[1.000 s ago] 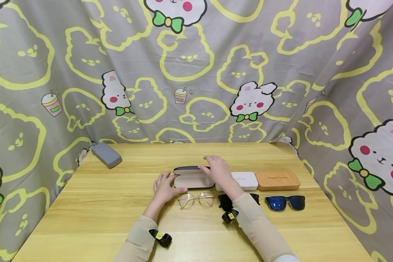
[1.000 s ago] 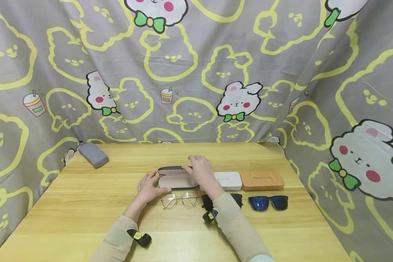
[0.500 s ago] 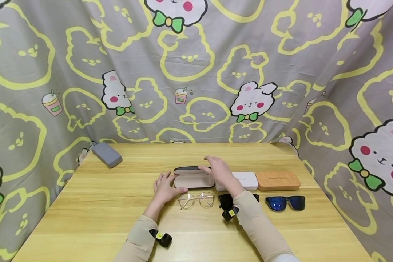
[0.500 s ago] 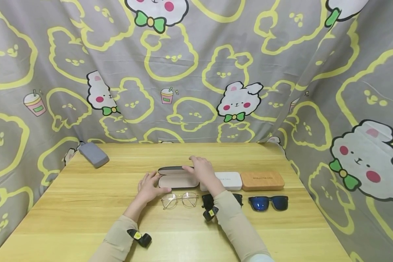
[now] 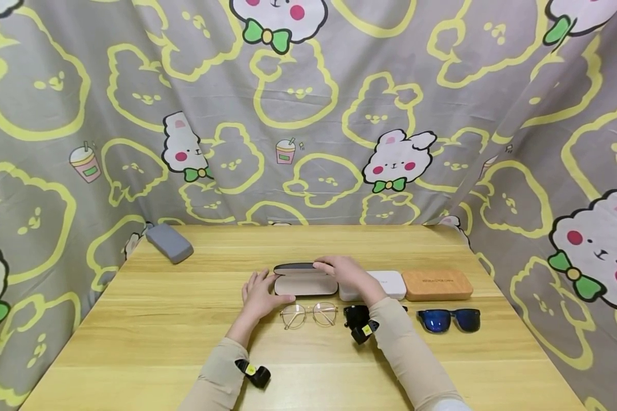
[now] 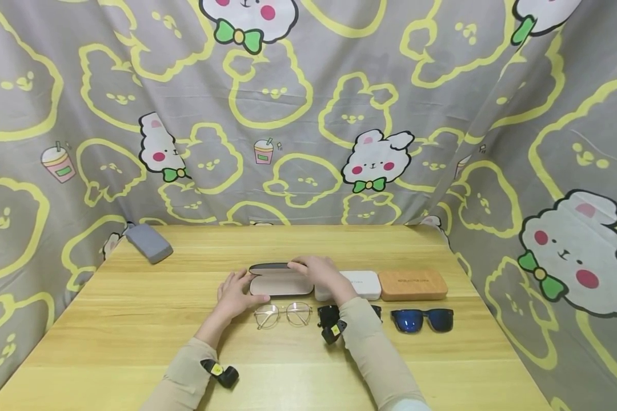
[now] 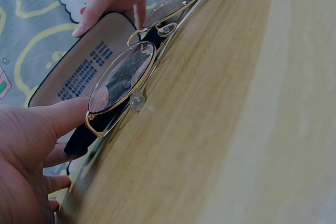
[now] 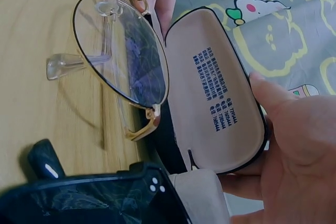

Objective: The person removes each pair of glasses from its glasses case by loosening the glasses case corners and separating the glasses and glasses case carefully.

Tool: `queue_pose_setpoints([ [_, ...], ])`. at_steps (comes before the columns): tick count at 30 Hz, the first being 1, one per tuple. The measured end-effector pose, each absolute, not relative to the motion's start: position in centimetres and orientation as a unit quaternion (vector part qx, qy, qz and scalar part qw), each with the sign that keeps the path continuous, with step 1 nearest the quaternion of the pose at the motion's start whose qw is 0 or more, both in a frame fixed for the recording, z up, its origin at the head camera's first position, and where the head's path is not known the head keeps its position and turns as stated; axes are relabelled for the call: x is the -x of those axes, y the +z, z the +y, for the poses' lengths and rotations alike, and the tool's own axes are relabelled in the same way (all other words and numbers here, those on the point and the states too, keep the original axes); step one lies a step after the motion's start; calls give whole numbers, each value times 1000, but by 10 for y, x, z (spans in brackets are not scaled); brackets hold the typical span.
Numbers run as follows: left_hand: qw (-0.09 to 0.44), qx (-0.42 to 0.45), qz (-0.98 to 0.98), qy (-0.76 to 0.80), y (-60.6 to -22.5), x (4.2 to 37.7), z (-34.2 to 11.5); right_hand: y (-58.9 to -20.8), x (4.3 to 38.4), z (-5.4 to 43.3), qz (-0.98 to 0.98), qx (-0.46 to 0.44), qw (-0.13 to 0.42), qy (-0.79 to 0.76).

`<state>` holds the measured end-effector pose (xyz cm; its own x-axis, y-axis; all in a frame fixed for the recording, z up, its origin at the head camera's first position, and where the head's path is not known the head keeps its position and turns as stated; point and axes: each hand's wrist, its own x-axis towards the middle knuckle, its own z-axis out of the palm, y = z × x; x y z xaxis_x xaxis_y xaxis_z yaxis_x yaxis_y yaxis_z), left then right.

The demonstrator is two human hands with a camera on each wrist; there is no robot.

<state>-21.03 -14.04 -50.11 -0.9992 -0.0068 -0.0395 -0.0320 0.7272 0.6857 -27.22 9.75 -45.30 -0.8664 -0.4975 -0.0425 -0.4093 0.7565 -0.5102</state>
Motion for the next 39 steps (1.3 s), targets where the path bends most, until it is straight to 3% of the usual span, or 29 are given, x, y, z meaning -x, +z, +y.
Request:
queue_pose_setpoints([
  [25,6,14,933,358,-511,212,-141,-465,272,108,892,310,126,-303],
  [32,-53,34,925,374,-509,211,-140,-468,264,106,889,360,118,-258],
  [39,-61,27,925,374,-506,212,-140,-461,259,106,891,360,110,-255],
])
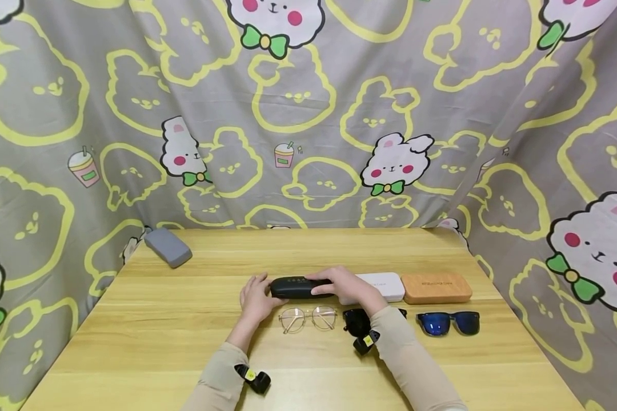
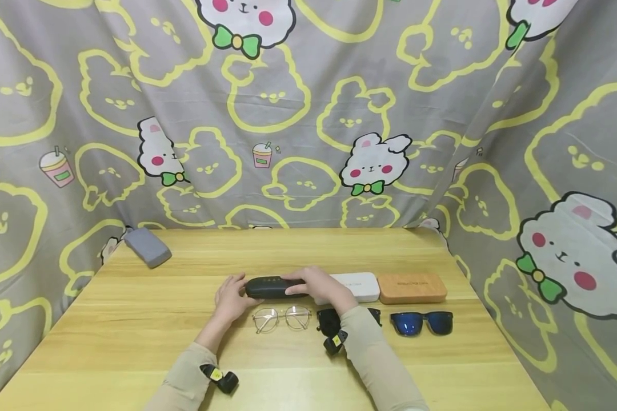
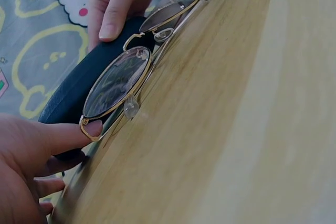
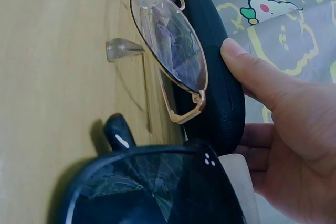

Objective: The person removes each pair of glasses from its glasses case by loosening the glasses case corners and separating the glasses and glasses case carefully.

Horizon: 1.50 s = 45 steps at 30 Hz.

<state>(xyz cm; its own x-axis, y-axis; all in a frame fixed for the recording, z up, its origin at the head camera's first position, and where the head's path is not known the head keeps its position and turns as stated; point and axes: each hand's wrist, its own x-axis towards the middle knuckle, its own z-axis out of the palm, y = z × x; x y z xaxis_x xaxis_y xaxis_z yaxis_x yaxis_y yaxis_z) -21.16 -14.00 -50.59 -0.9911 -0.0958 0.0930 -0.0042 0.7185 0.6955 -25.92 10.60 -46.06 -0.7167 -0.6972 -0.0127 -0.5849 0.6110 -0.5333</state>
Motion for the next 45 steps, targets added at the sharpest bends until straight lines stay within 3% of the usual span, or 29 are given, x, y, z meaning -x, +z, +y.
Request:
queue_pose_setpoints([
  [17,10,-21,-927,-375,-507,213,-141,-463,257,104,898,357,99,-238],
  [45,-9,-16,-918,-396,-501,213,-143,-459,253,98,928,309,87,-188],
])
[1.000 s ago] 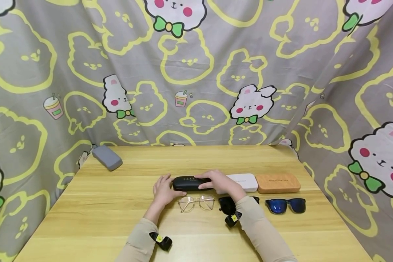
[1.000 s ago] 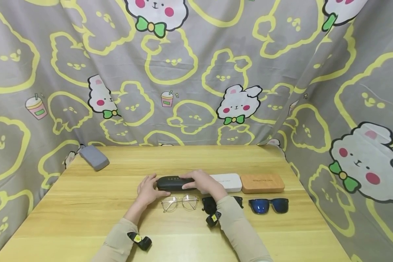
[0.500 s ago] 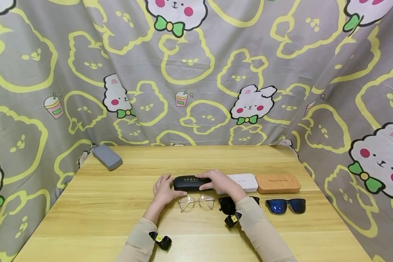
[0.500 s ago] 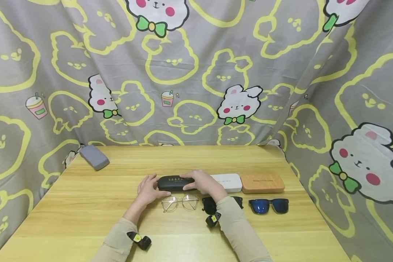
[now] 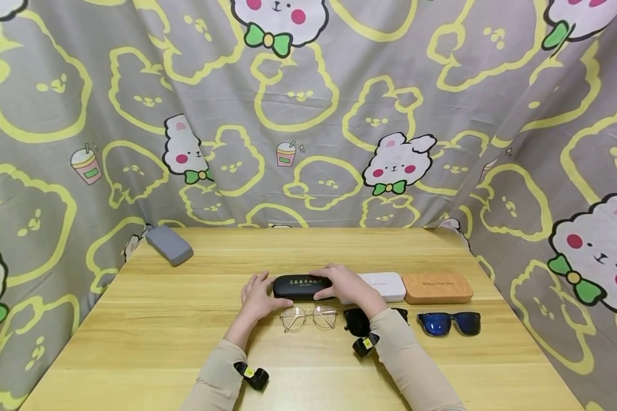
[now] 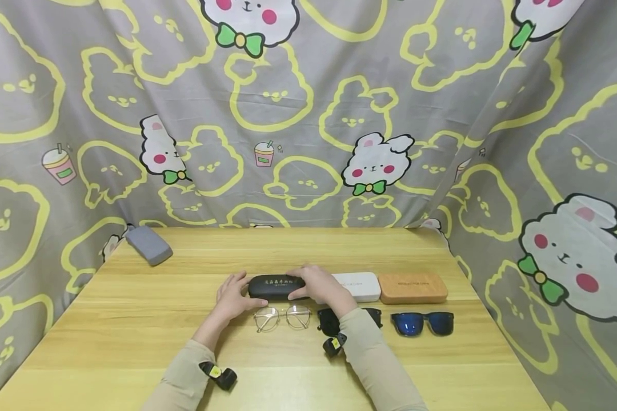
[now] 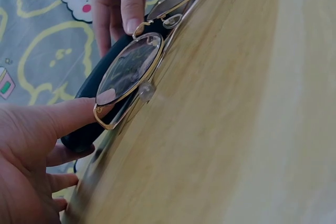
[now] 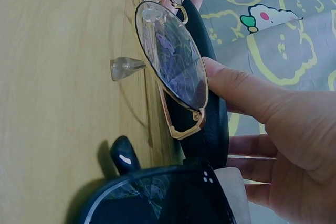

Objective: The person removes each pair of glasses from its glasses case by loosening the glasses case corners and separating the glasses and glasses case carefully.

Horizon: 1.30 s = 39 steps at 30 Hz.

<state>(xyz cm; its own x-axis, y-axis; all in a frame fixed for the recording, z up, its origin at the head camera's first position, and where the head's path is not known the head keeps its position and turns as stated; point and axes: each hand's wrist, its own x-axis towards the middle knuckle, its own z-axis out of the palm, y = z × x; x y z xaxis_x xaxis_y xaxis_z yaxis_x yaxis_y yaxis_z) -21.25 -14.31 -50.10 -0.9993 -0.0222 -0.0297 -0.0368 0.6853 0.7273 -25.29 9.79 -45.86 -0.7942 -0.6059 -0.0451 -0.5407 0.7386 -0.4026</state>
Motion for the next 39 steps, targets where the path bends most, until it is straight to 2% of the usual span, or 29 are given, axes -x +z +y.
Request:
queue_pose_setpoints([
  [12,37,-21,920,389,-493,216,-155,-457,252,96,933,299,83,-180],
  [23,62,-25,879,473,-476,210,-178,-443,247,90,930,306,31,-202],
  [32,60,-27,895,441,-462,195,-212,-431,239,77,931,301,-69,-197],
  [39,25,-40,921,386,-442,193,-241,-426,234,54,930,272,-131,-207],
])
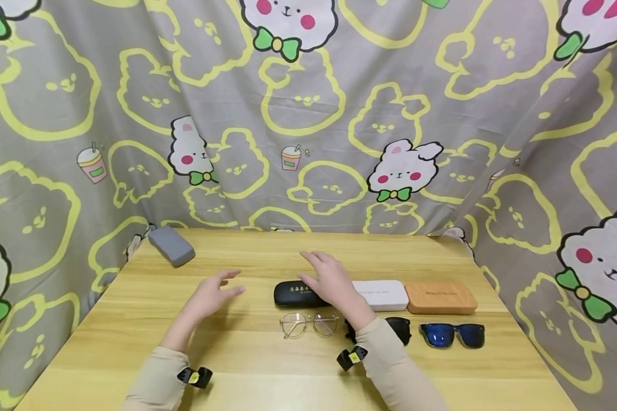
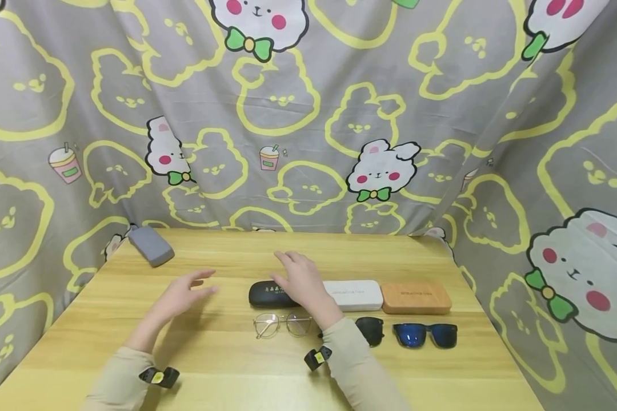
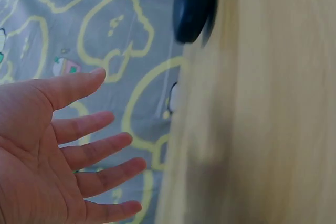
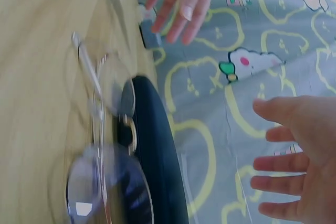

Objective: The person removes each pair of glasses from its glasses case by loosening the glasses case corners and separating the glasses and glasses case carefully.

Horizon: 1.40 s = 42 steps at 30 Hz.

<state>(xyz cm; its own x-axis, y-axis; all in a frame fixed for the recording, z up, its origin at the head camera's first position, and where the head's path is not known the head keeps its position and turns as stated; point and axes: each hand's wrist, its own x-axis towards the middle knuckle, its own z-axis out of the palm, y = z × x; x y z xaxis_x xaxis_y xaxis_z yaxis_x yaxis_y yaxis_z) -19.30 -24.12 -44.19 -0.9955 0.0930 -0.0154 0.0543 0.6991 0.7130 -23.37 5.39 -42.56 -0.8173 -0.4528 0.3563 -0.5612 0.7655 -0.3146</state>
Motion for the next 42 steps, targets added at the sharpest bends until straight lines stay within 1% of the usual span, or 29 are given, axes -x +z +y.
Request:
queue_pose_setpoints([
  [7,-35,-46,941,334,-422,193,-274,-421,230,20,-925,-246,152,245],
  [12,-57,-26,944,323,-413,192,-298,-423,225,-11,-921,-257,152,249],
  [15,-60,-14,945,321,-410,192,-312,-425,223,-31,-920,-266,147,247],
  [19,-68,3,946,316,-410,194,-331,-430,222,-56,-922,-275,123,244],
  [26,-57,33,949,309,-413,203,-364,-441,222,-97,-928,-271,68,245],
  [28,-64,42,950,304,-415,205,-372,-442,222,-107,-932,-270,57,237],
  [34,-103,52,950,291,-422,219,-395,-442,228,-129,-938,-263,51,219],
  [42,-95,66,948,297,-430,242,-413,-447,240,-151,-941,-247,32,231],
])
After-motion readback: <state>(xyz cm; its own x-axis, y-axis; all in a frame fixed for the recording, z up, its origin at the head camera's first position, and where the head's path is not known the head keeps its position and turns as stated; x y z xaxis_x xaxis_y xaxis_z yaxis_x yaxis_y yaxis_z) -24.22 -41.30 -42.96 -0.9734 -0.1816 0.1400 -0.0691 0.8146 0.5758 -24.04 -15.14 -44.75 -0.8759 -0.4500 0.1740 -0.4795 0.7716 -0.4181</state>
